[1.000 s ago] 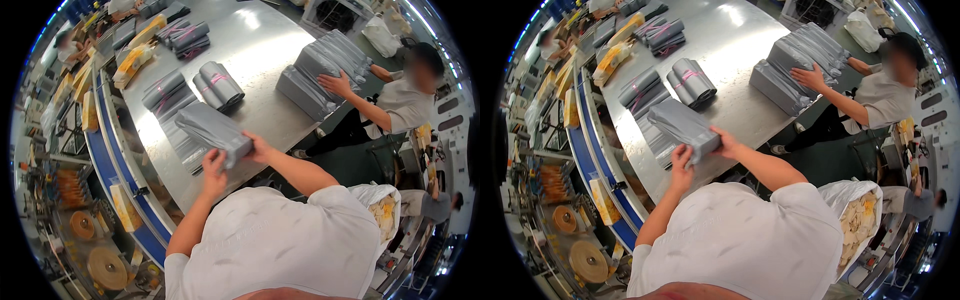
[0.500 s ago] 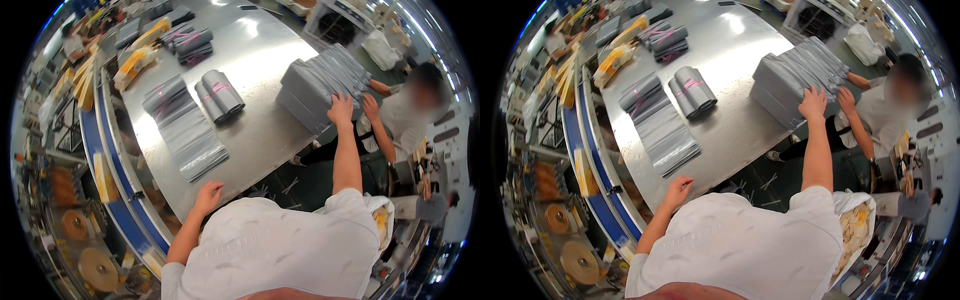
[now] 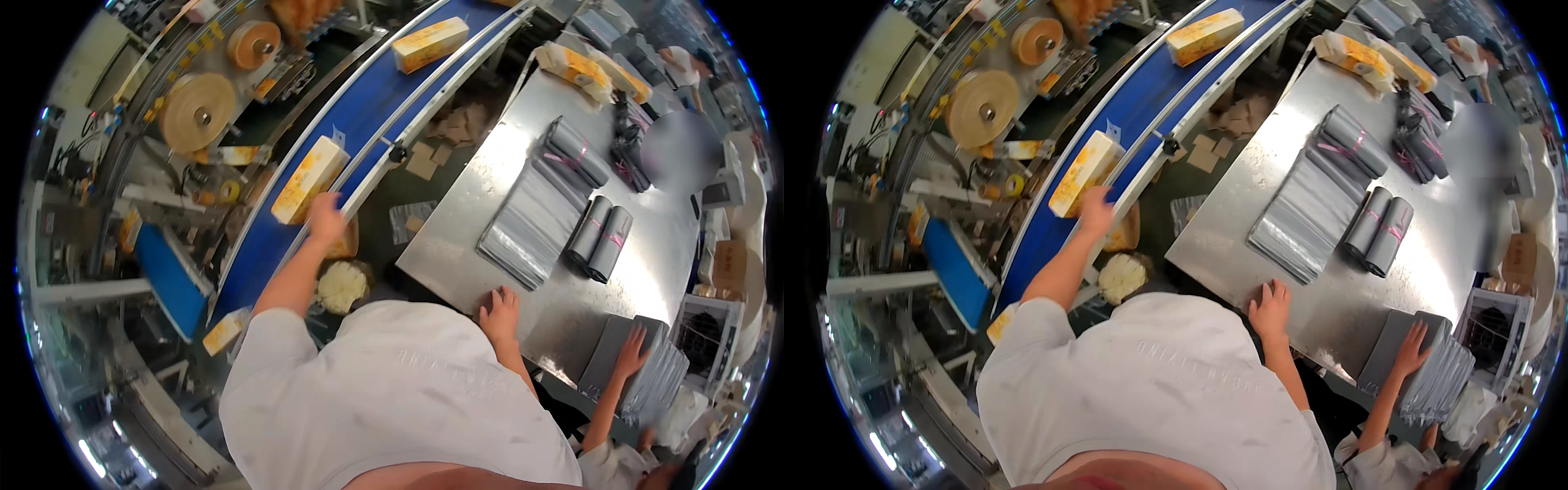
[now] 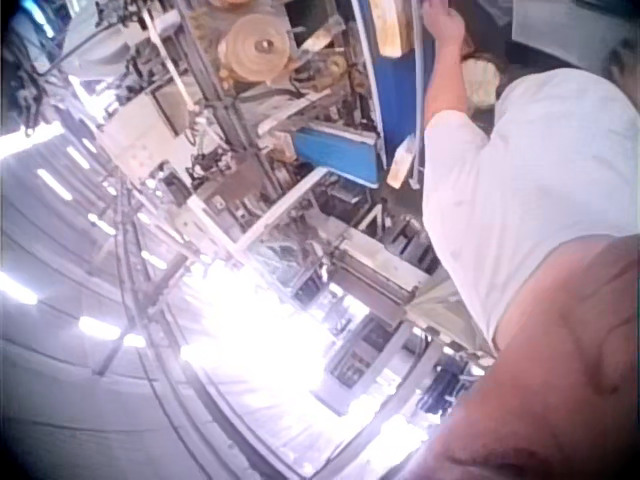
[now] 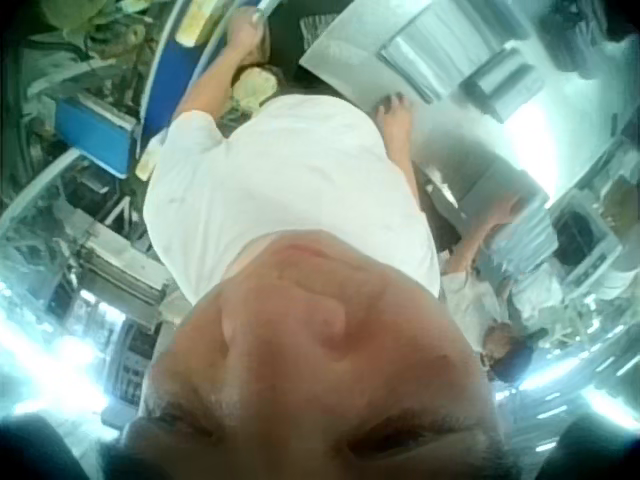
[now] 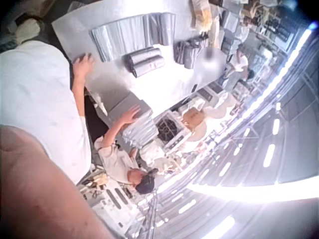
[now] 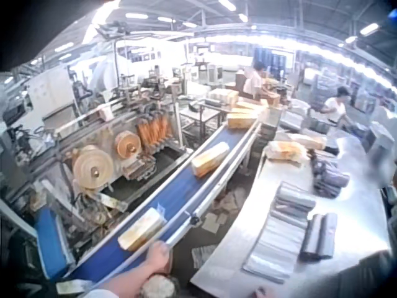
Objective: The person repeatedly picks up rectangular items from a conveyor belt, places them onto a sheet of gray wrapping material on a table, folds the material around the items, and stacks the wrapped packages. The person also handles a yellow patterned paper during the wrapping process.
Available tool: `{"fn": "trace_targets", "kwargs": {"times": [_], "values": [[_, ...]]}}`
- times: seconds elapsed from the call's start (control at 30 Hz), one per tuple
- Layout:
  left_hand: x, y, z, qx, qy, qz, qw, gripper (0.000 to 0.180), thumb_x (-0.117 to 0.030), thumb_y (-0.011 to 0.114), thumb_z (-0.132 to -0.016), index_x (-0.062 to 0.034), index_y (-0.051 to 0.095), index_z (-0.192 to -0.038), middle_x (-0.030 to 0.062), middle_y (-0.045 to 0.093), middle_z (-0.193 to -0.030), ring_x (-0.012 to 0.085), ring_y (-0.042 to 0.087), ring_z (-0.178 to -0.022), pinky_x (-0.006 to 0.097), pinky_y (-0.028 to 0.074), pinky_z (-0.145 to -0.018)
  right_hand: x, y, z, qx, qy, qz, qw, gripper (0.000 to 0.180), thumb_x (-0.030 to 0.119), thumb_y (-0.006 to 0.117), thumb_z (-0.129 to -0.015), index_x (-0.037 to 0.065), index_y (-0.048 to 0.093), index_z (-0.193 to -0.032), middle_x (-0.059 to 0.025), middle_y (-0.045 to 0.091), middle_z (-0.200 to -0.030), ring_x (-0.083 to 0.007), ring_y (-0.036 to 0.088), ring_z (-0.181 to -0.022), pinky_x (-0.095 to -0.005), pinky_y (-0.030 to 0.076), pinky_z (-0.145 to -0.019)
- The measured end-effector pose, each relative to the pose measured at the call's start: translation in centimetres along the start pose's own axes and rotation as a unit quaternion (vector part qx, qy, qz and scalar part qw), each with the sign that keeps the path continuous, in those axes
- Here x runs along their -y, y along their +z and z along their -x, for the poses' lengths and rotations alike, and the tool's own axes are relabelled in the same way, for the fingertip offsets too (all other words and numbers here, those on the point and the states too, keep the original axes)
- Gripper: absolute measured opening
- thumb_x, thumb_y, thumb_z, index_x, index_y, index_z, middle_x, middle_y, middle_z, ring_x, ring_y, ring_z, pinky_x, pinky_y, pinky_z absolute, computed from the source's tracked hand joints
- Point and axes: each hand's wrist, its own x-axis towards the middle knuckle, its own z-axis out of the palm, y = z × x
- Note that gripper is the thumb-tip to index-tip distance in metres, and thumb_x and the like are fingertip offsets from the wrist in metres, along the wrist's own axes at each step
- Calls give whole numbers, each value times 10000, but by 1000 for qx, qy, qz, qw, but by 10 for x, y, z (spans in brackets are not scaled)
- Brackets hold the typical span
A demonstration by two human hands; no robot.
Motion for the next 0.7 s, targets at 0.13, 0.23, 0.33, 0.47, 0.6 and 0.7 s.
{"fn": "trace_targets", "kwargs": {"times": [0.13, 0.23, 0.33, 0.47, 0.6, 0.7], "values": [[79, -34, -50, 33, -110, -142, 983, 595, -231, 797, -810, -22, 604, -1332, 262, 620, -1352, 441, 559, -1292, 514, 459, -1099, -14, -9, -11, 60, 59, -19, 996, 468, 206, 784, -816, 58, 695, -1251, -152, 565, -1451, -388, 528, -1327, -469, 472, -1115], [77, -8, -112, 134, -131, -204, 961, 853, -435, 826, -823, -111, 448, -1516, 242, 483, -1539, 434, 444, -1425, 540, 412, -1163, -28, -8, -19, 93, 94, -31, 991, 462, 255, 741, -861, 83, 689, -1287, -160, 581, -1466, -392, 532, -1348, -469, 456, -1144], [86, 18, -147, 218, -170, -186, 943, 982, -433, 855, -801, -195, 333, -1599, 235, 539, -1435, 441, 542, -1326, 547, 459, -1110, -27, -8, -28, 141, 107, -45, 983, 465, 280, 710, -901, 73, 674, -1316, -158, 592, -1482, -379, 543, -1348, -454, 452, -1148], [29, 39, -185, 216, -189, -244, 926, 1009, -365, 893, -756, -233, 353, -1599, 267, 577, -1388, 420, 587, -1295, 525, 488, -1085, -17, -21, 9, 143, 170, -125, 967, 436, 265, 705, -930, 71, 672, -1320, -154, 608, -1450, -362, 556, -1334, -457, 460, -1136], [47, 25, -257, 141, -126, -42, 981, 896, -247, 863, -794, -126, 431, -1570, 272, 620, -1387, 390, 670, -1190, 488, 539, -1018, -16, -19, 44, 62, 218, -165, 960, 408, 263, 710, -945, 67, 677, -1302, -165, 655, -1354, -362, 601, -1270, -455, 487, -1094], [54, 5, -298, 115, -134, 330, 927, 773, -54, 731, -886, -18, 405, -1586, 215, 619, -1418, 326, 678, -1166, 421, 548, -1014, -20, -11, 47, 20, 219, -206, 954, 402, 273, 719, -945, 58, 683, -1282, -176, 685, -1278, -366, 635, -1211, -446, 509, -1052]]}}
